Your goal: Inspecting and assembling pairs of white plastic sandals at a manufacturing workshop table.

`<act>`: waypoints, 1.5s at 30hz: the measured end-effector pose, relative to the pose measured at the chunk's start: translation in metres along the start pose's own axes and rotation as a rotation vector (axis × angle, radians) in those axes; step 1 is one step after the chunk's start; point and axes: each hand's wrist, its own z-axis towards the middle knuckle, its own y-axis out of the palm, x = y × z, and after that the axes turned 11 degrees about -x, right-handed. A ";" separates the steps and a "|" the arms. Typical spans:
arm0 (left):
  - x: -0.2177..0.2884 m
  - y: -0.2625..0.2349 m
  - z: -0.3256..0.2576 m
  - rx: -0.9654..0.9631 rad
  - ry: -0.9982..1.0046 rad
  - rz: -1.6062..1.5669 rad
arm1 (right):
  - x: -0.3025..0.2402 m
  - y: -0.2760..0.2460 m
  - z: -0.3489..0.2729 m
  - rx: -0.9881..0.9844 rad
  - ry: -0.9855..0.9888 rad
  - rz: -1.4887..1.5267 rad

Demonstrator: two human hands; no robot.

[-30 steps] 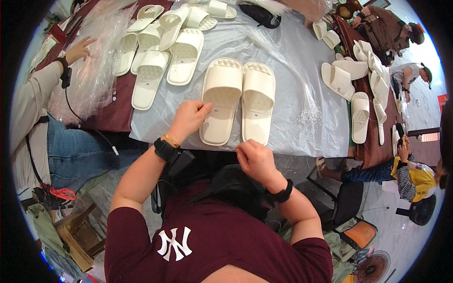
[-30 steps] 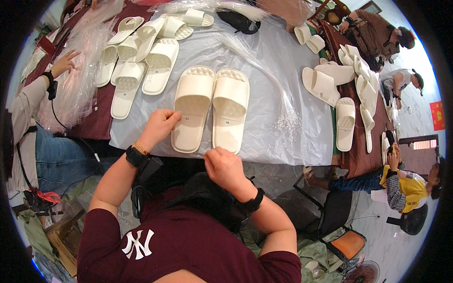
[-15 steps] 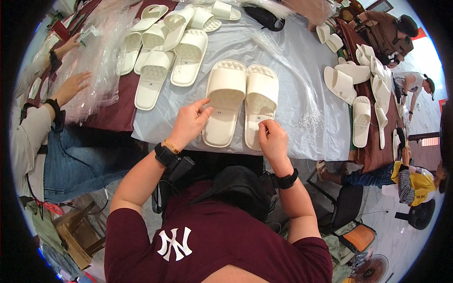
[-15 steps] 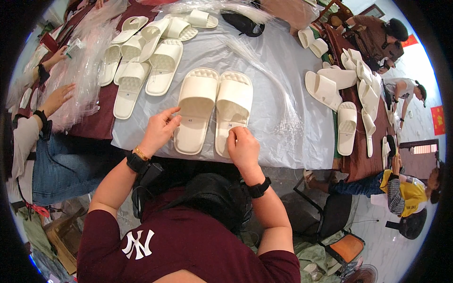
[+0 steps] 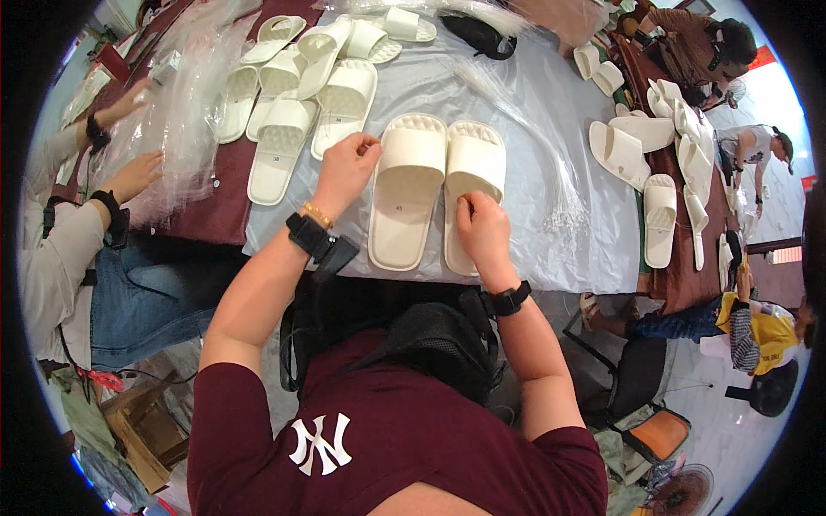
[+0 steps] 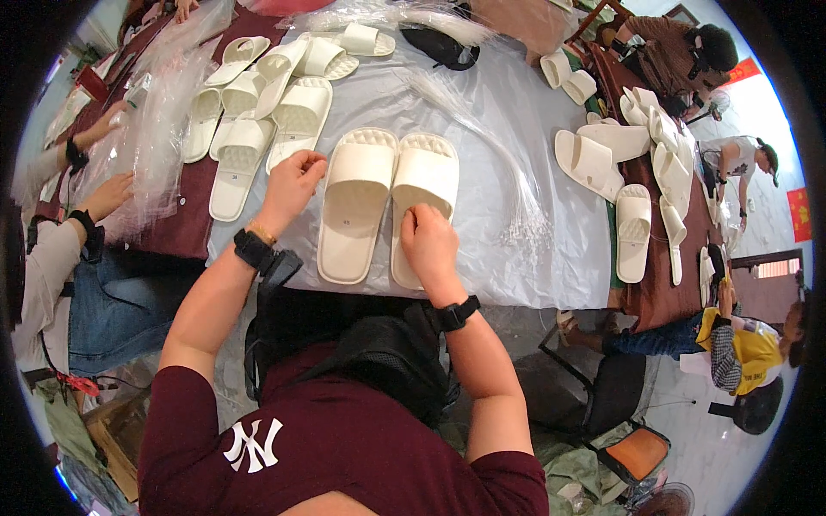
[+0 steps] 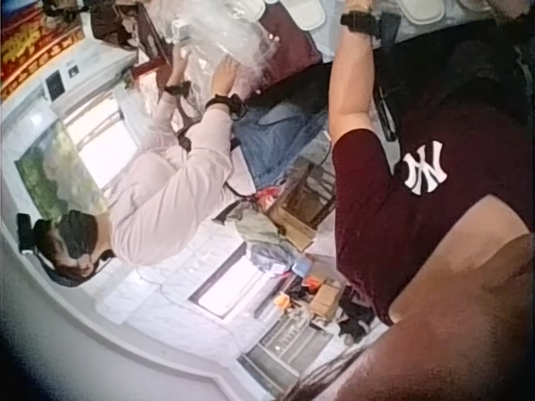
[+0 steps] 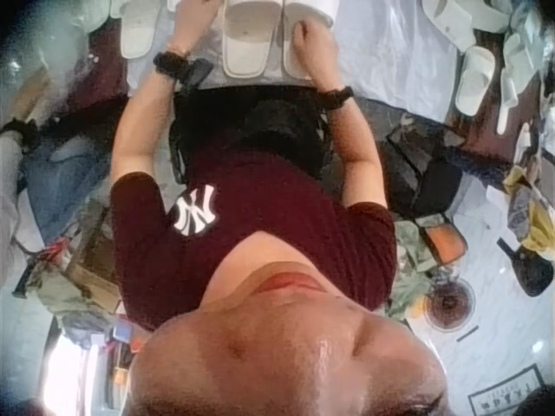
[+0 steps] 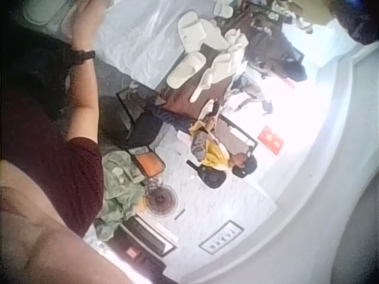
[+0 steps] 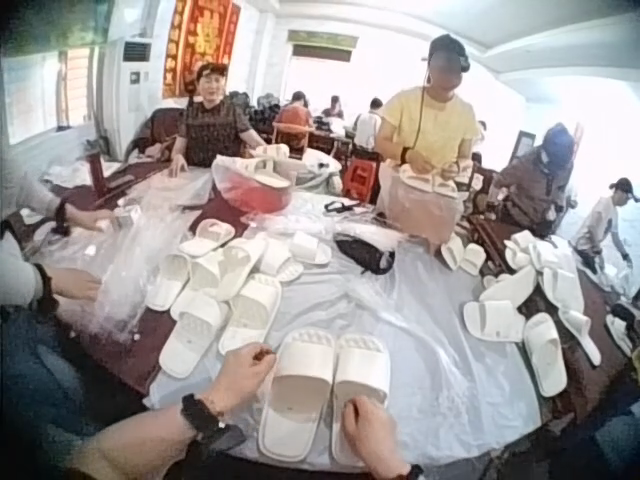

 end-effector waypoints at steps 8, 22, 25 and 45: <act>0.000 0.006 0.063 -0.136 -0.083 0.269 | 0.008 0.012 0.005 0.068 0.041 -0.087; -0.005 0.019 0.091 -0.094 -0.141 0.499 | 0.011 0.016 0.004 0.099 0.053 -0.079; 0.001 0.016 0.090 -0.138 -0.215 0.485 | 0.010 0.017 0.003 0.110 0.053 -0.065; 0.048 0.056 0.083 -0.083 0.259 0.188 | 0.009 0.017 0.003 0.172 0.031 -0.009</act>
